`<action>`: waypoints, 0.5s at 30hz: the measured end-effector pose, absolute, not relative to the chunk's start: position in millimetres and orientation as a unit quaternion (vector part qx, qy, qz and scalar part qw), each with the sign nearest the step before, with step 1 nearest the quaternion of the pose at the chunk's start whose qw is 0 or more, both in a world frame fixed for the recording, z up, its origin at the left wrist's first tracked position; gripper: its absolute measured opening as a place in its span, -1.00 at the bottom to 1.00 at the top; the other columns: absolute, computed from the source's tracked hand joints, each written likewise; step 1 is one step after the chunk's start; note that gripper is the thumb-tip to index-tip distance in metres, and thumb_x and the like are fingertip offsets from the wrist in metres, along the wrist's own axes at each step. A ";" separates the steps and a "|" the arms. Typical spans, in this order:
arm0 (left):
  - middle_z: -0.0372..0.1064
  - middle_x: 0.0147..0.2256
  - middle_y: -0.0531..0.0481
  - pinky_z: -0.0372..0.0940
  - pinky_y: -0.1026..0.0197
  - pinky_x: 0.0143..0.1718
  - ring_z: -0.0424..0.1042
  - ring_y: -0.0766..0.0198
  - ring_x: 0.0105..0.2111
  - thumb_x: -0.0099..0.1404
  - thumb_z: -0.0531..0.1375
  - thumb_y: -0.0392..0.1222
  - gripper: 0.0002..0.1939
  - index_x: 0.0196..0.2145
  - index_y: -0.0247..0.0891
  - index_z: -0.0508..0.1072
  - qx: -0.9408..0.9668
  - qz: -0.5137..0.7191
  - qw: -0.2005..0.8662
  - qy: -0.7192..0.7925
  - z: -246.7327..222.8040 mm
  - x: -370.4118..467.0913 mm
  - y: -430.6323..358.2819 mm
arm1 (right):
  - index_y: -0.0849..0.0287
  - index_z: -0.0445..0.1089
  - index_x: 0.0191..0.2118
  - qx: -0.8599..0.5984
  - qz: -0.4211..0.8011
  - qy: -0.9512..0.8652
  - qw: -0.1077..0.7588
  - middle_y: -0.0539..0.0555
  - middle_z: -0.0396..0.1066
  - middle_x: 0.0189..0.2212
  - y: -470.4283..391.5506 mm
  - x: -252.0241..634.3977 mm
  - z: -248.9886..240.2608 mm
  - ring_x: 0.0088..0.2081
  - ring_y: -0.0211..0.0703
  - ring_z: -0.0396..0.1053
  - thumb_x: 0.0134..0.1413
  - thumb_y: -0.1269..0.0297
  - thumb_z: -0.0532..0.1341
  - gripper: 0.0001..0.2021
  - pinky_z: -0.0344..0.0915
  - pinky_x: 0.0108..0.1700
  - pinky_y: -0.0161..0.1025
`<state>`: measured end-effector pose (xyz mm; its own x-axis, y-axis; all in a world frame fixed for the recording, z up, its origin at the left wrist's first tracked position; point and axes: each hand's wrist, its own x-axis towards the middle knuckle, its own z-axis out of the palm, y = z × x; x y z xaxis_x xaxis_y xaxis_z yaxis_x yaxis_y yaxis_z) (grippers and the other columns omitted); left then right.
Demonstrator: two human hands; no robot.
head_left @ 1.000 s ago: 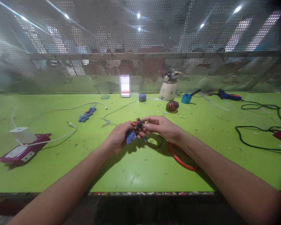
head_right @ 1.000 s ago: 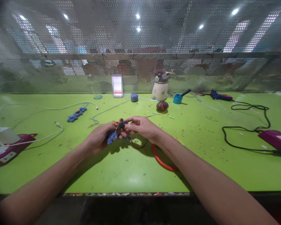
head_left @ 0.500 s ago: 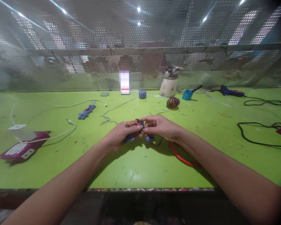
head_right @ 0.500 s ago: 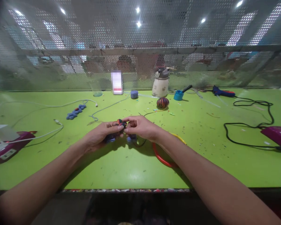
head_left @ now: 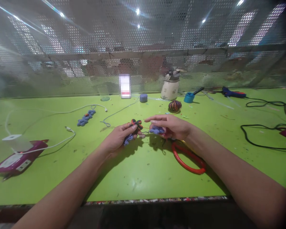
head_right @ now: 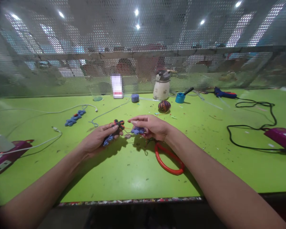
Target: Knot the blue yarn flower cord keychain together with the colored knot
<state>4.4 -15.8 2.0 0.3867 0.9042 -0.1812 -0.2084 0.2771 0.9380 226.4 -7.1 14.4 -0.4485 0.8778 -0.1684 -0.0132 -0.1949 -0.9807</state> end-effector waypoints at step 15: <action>0.47 -0.47 -0.04 0.14 0.41 -0.54 0.25 0.46 -0.57 0.18 0.28 -0.04 -0.71 -0.32 -0.35 0.44 0.537 0.392 0.648 0.372 -1.9 3.4 -13.9 | 0.24 0.32 0.06 -0.331 0.678 -0.530 0.387 0.10 0.47 -0.23 -2.0 228.4 11.3 -0.41 -0.32 0.37 -0.14 0.53 0.31 -0.46 0.30 -0.47 -0.38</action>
